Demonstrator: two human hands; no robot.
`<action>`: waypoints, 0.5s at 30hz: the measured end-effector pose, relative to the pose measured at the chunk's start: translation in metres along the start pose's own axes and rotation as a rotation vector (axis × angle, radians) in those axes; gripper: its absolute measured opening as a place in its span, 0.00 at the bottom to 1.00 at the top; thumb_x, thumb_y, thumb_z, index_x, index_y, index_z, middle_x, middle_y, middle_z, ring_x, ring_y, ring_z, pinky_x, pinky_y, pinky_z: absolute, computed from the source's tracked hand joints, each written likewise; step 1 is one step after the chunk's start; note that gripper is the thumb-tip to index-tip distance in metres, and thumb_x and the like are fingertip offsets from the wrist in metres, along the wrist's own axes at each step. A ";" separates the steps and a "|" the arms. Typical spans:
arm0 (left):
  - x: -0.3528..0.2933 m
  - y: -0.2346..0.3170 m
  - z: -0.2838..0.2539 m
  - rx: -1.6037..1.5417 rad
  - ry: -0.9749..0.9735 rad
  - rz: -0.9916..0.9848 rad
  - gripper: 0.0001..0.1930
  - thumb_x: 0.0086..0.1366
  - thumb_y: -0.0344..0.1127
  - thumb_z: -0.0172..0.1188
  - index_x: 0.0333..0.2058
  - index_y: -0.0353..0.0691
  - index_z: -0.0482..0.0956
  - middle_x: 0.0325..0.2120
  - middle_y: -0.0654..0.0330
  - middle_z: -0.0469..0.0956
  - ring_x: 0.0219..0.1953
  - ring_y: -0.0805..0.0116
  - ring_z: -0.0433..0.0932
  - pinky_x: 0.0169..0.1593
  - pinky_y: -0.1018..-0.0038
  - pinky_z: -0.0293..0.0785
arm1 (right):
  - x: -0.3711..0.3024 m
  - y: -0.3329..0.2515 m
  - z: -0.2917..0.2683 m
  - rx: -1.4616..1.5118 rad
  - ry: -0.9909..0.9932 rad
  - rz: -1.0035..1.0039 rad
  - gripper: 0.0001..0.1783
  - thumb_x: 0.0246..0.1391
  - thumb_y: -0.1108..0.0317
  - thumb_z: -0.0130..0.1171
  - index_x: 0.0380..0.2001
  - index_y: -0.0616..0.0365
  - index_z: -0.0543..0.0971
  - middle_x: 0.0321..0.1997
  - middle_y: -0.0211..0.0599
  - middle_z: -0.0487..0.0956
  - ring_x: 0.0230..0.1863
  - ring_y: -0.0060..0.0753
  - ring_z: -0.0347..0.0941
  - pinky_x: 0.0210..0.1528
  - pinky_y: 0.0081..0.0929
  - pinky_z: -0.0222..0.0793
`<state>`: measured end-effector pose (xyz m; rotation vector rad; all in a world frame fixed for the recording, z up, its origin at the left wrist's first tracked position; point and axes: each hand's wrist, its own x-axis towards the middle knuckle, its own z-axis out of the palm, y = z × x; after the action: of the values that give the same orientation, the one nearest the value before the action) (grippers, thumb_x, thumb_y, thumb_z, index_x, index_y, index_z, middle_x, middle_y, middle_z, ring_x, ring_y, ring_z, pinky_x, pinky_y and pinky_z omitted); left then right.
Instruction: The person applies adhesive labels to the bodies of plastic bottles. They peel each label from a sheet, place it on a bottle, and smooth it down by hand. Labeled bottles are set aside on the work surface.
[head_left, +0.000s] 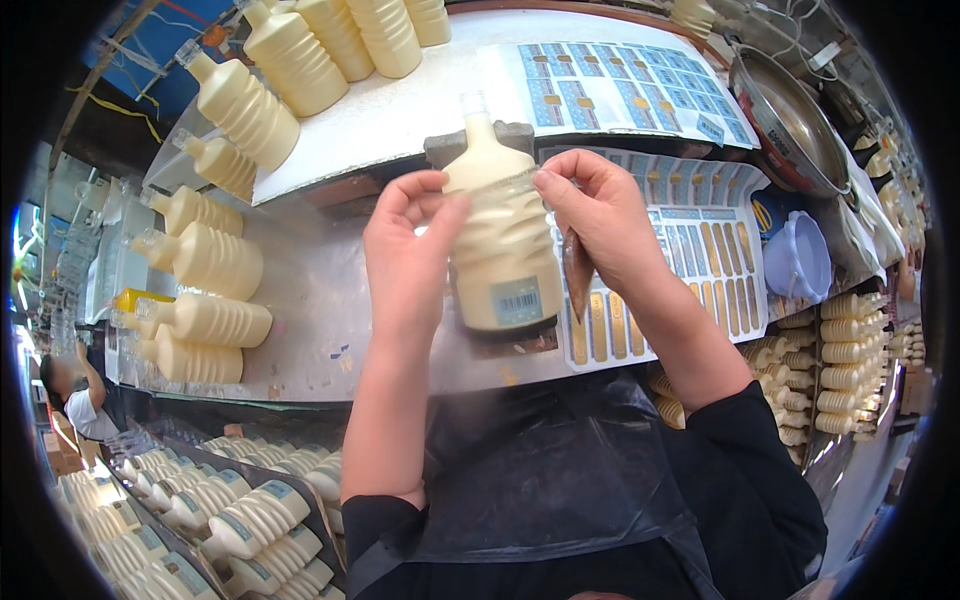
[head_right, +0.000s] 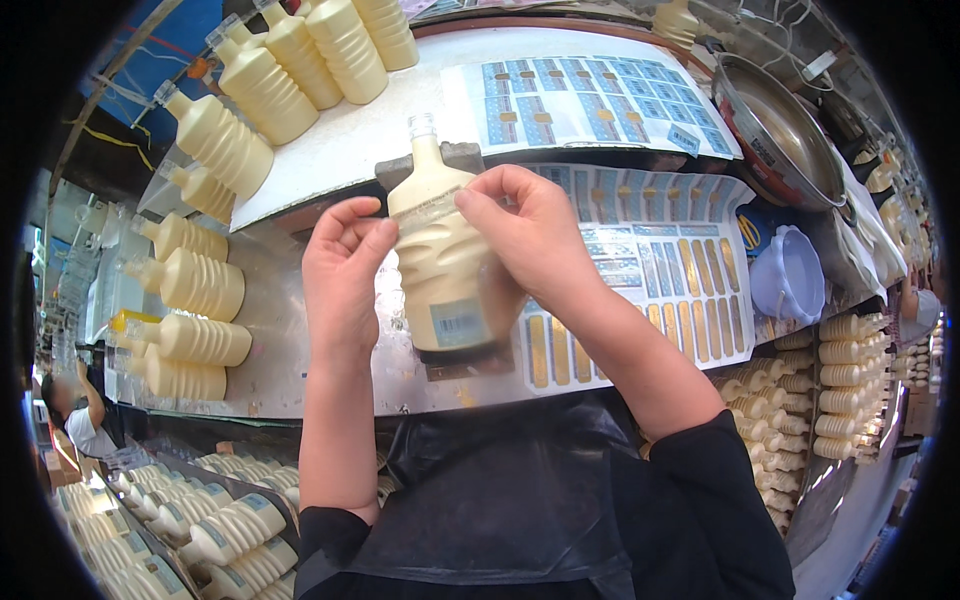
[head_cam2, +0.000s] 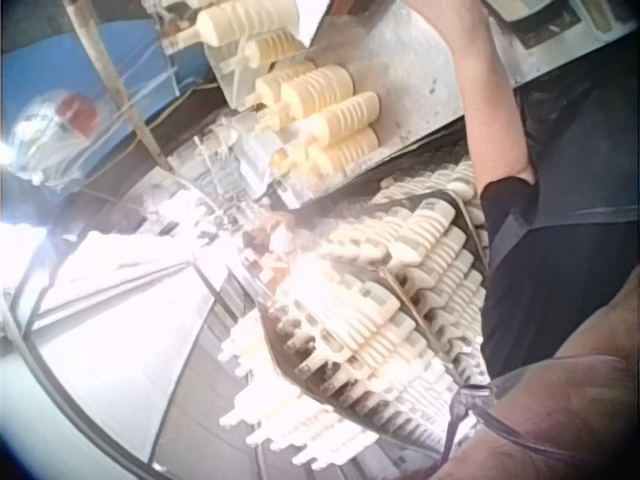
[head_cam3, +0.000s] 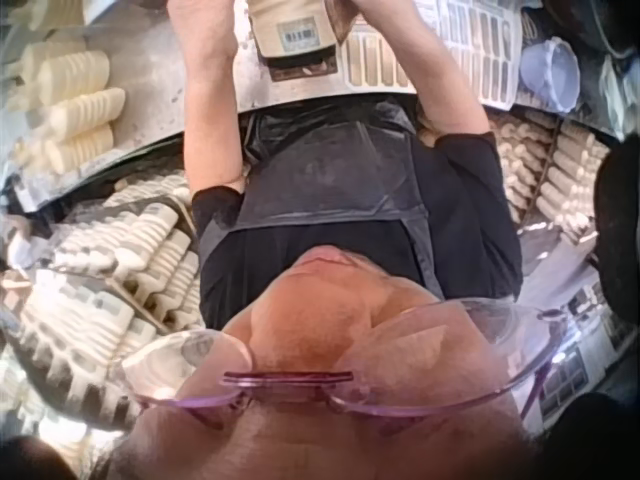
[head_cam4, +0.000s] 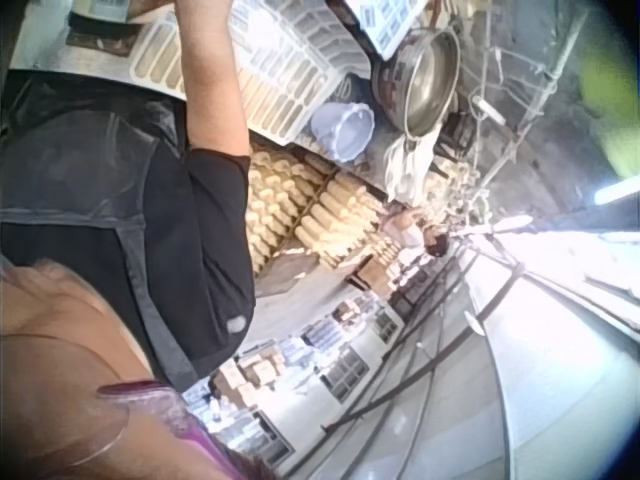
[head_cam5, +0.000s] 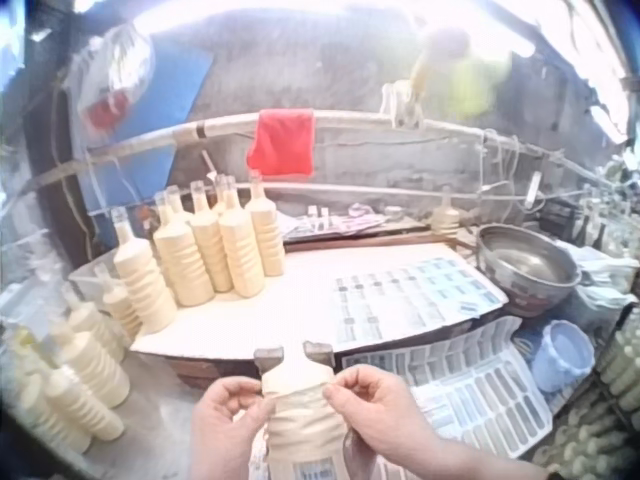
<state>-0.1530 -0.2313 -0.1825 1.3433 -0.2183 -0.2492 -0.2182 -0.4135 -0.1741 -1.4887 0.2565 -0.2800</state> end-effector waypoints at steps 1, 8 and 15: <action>0.010 -0.003 0.001 -0.005 0.026 0.021 0.15 0.64 0.27 0.66 0.48 0.34 0.77 0.35 0.63 0.81 0.36 0.81 0.77 0.42 0.81 0.74 | 0.005 0.007 0.003 0.027 0.031 -0.009 0.08 0.64 0.65 0.64 0.38 0.59 0.80 0.29 0.21 0.77 0.28 0.07 0.67 0.31 0.10 0.63; 0.037 -0.033 0.001 0.129 0.117 0.059 0.16 0.65 0.29 0.68 0.49 0.32 0.76 0.32 0.65 0.77 0.36 0.79 0.74 0.45 0.80 0.72 | 0.025 0.037 0.004 -0.148 0.136 -0.007 0.08 0.64 0.65 0.62 0.36 0.58 0.78 0.29 0.21 0.76 0.28 0.10 0.67 0.32 0.13 0.63; 0.041 -0.056 -0.010 -0.107 0.185 -0.005 0.14 0.70 0.35 0.64 0.49 0.34 0.77 0.39 0.64 0.78 0.42 0.78 0.74 0.50 0.76 0.73 | 0.026 0.038 0.008 0.049 0.135 0.084 0.06 0.65 0.67 0.59 0.36 0.56 0.75 0.23 0.20 0.71 0.24 0.09 0.63 0.28 0.13 0.58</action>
<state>-0.1139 -0.2460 -0.2392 1.2522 -0.0454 -0.1379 -0.1905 -0.4122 -0.2113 -1.4088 0.4163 -0.3175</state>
